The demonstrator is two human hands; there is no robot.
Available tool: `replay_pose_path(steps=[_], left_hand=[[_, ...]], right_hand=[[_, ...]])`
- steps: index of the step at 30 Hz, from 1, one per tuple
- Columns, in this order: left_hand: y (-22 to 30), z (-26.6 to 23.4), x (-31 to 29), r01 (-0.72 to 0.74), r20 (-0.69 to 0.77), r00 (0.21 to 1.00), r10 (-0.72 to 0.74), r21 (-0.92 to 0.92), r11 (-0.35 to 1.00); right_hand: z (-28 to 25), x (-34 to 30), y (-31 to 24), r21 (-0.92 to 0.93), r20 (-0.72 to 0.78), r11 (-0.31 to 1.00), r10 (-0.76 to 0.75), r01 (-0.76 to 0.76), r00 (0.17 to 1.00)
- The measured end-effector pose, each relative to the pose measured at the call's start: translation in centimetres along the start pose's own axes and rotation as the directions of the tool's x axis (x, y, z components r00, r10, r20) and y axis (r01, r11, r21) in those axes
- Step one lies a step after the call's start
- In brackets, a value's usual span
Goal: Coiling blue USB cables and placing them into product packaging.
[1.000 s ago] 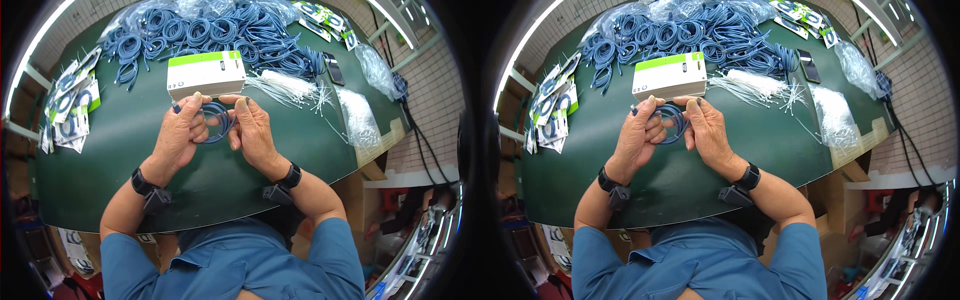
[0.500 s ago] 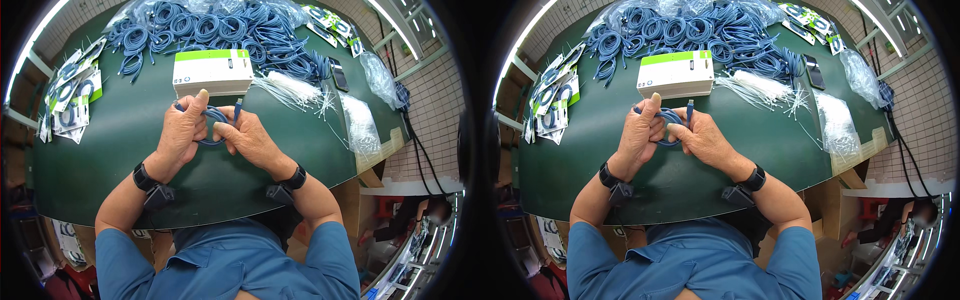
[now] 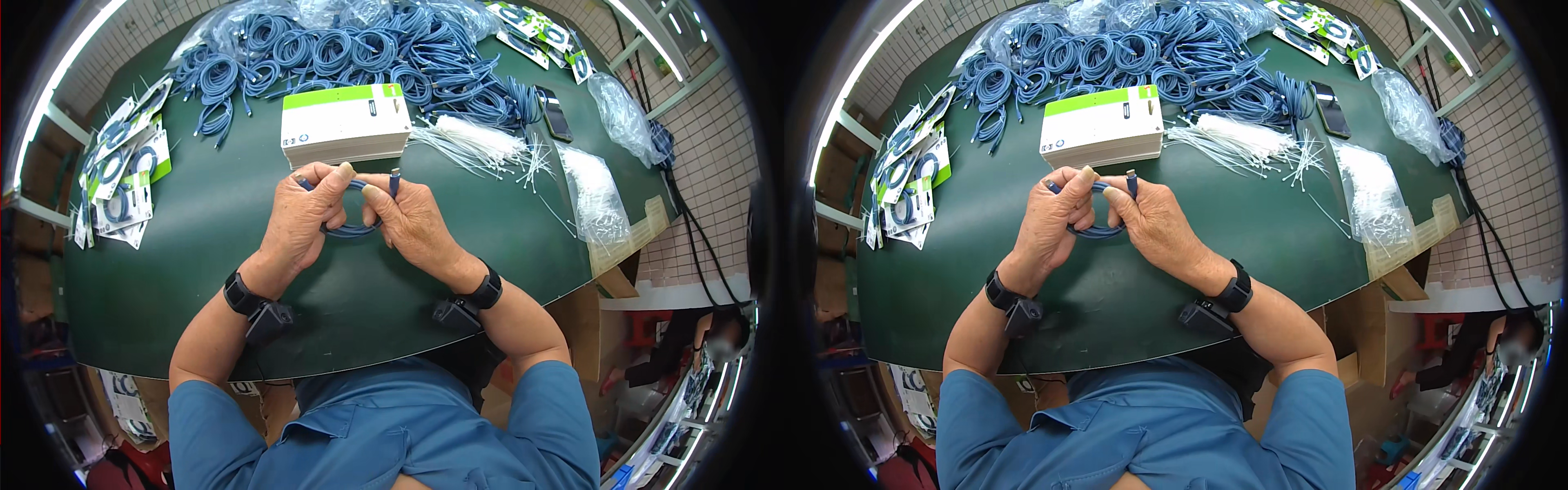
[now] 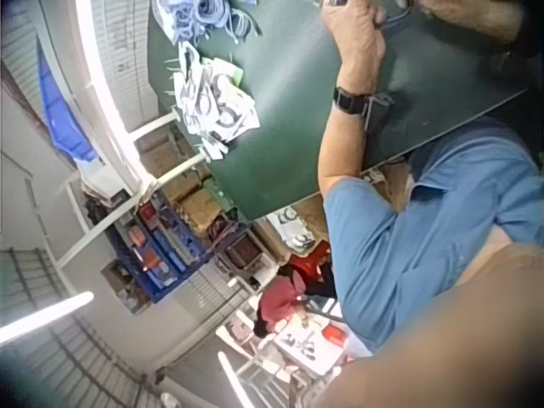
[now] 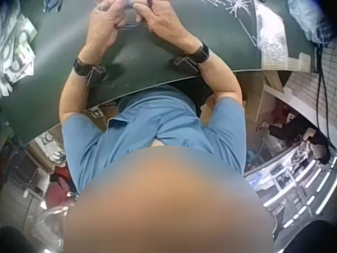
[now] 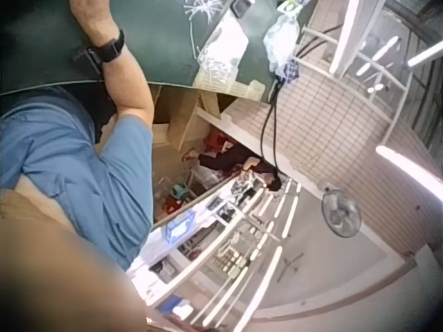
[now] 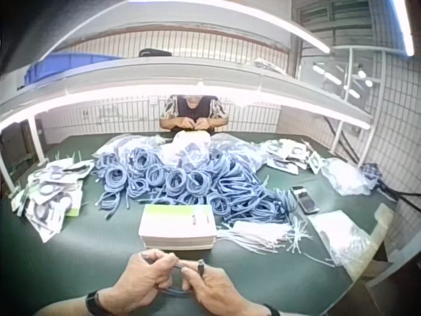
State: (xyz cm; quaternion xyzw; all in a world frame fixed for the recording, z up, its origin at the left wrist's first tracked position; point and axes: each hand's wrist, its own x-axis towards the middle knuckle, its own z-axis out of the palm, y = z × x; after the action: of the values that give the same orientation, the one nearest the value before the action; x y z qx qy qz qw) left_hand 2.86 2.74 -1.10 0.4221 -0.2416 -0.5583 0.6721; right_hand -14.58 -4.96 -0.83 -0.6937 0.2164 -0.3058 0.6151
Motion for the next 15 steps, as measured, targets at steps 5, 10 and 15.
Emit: replay_pose_path(steps=[5,10,15], left_hand=[[1.6,0.6,0.3,0.068,0.06,0.994,-0.092,0.311,0.948],[2.1,-0.1,0.2,0.118,0.101,0.97,-0.219,0.594,0.796],[1.5,-0.1,0.2,0.083,0.084,0.992,-0.094,0.129,0.988]], right_hand=[[-1.1,1.0,0.5,-0.087,0.217,0.989,0.138,-0.122,0.966],[-0.8,0.7,0.5,-0.132,0.372,0.96,0.278,-0.246,0.886],[-1.9,1.1,0.5,-0.002,0.296,0.942,0.321,-0.335,0.9]])
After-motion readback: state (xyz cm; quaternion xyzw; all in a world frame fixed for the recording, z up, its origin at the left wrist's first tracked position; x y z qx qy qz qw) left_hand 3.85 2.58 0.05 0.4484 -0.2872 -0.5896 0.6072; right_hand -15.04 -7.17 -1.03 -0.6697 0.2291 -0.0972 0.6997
